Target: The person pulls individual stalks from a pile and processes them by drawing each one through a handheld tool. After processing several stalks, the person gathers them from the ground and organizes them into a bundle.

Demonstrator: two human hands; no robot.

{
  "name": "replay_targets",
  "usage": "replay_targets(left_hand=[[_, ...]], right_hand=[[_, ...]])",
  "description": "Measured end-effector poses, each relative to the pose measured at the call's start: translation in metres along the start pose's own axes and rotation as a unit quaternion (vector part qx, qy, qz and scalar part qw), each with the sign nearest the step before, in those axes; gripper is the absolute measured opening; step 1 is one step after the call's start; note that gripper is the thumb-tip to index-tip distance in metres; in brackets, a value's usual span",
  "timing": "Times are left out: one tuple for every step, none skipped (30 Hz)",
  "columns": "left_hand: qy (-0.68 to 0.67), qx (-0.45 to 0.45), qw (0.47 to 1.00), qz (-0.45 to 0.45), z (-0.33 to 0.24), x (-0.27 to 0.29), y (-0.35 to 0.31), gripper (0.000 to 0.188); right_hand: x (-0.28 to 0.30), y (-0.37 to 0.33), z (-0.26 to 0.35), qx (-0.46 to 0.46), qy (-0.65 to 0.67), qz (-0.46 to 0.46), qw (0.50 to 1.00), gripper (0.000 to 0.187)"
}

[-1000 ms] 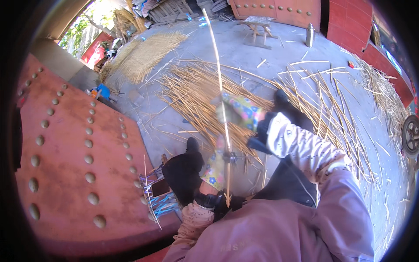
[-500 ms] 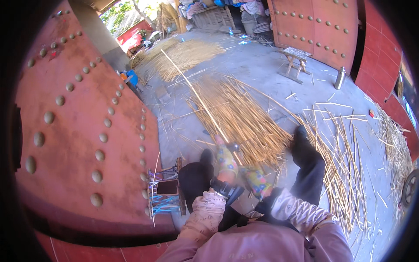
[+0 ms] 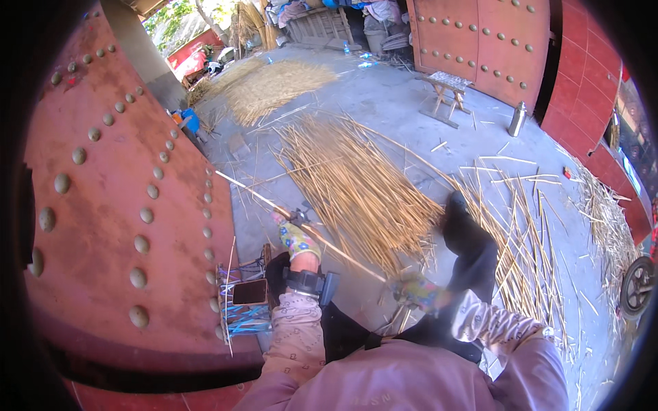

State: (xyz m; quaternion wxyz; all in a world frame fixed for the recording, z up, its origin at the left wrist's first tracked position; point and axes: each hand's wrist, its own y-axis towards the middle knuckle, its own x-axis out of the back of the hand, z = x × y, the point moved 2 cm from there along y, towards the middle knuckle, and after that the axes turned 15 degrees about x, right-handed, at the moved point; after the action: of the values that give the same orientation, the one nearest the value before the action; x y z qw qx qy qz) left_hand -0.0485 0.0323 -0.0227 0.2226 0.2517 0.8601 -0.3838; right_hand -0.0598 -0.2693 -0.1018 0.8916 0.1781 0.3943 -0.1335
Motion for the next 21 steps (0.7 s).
replay_targets(left_hand=[[-0.002,0.007,1.0,-0.004,0.003,0.002,-0.001,0.05],[-0.004,0.014,1.0,-0.007,0.006,0.003,-0.001,0.051],[-0.002,0.017,1.0,-0.008,-0.004,0.014,0.01,0.051],[-0.035,-0.009,0.999,0.01,-0.032,0.034,0.027,0.052],[-0.065,-0.034,0.997,0.027,-0.057,0.049,0.042,0.054],[-0.05,-0.031,0.998,0.011,-0.067,0.037,0.033,0.054],[-0.035,-0.028,0.999,-0.008,-0.078,0.027,0.024,0.054],[-0.055,-0.067,0.996,-0.013,-0.102,0.038,0.033,0.05],[-0.07,-0.112,0.991,-0.032,-0.124,0.061,0.045,0.047],[-0.064,-0.108,0.992,-0.033,-0.128,0.063,0.047,0.047],[-0.058,-0.116,0.991,-0.019,-0.124,0.053,0.048,0.044],[-0.052,-0.136,0.989,-0.016,-0.125,0.053,0.048,0.042],[-0.049,-0.133,0.99,-0.016,-0.12,0.053,0.049,0.042],[-0.021,-0.102,0.994,0.03,-0.111,0.054,0.049,0.039],[0.006,-0.064,0.995,0.078,-0.092,0.05,0.049,0.035],[0.031,-0.032,0.991,0.125,-0.076,0.044,0.046,0.033],[0.004,0.038,0.999,0.035,-0.047,0.02,0.037,0.035],[0.004,0.031,0.999,0.031,-0.039,0.02,0.035,0.035],[0.024,0.054,0.998,0.018,-0.019,0.018,0.045,0.037],[0.043,0.078,0.996,0.006,-0.003,0.017,0.054,0.039],[0.041,0.109,0.993,0.02,0.023,0.003,0.057,0.039]], right_hand=[[0.022,-0.005,-0.012,0.001,-0.001,-0.001,1.0,0.043],[0.048,-0.02,-0.027,-0.044,0.036,-0.029,0.998,0.047],[0.066,-0.035,-0.035,-0.09,0.074,-0.059,0.991,0.052],[0.063,-0.045,-0.031,-0.087,0.061,0.047,0.993,0.057],[0.051,-0.057,-0.014,-0.188,0.117,0.001,0.975,0.059],[0.065,-0.09,-0.005,-0.143,0.019,-0.054,0.988,0.046],[0.054,-0.116,0.013,-0.103,0.114,-0.165,0.974,0.049],[0.077,-0.149,0.021,-0.077,0.119,-0.125,0.982,0.046],[0.047,-0.145,0.048,0.016,-0.15,-0.195,0.969,0.039],[0.024,-0.151,0.085,-0.001,-0.339,-0.174,0.924,0.03],[0.05,-0.186,0.093,0.185,-0.402,-0.217,0.87,0.027],[0.047,-0.194,0.113,0.306,-0.468,-0.201,0.804,0.021],[0.038,-0.21,0.141,0.169,-0.453,-0.306,0.82,0.015],[0.059,-0.242,0.157,0.106,-0.366,-0.429,0.819,0.012],[0.068,-0.264,0.164,0.031,-0.512,-0.501,0.697,0.015],[0.085,-0.287,0.171,-0.021,-0.524,-0.541,0.658,0.017],[0.096,-0.316,0.178,-0.096,-0.665,-0.527,0.52,0.021],[0.111,-0.319,0.179,-0.16,-0.779,-0.474,0.378,0.025],[0.117,-0.318,0.185,-0.209,-0.811,-0.465,0.286,0.034],[0.132,-0.31,0.197,-0.171,-0.778,-0.495,0.349,0.037],[0.154,-0.34,0.223,-0.172,-0.802,-0.437,0.37,0.032]])
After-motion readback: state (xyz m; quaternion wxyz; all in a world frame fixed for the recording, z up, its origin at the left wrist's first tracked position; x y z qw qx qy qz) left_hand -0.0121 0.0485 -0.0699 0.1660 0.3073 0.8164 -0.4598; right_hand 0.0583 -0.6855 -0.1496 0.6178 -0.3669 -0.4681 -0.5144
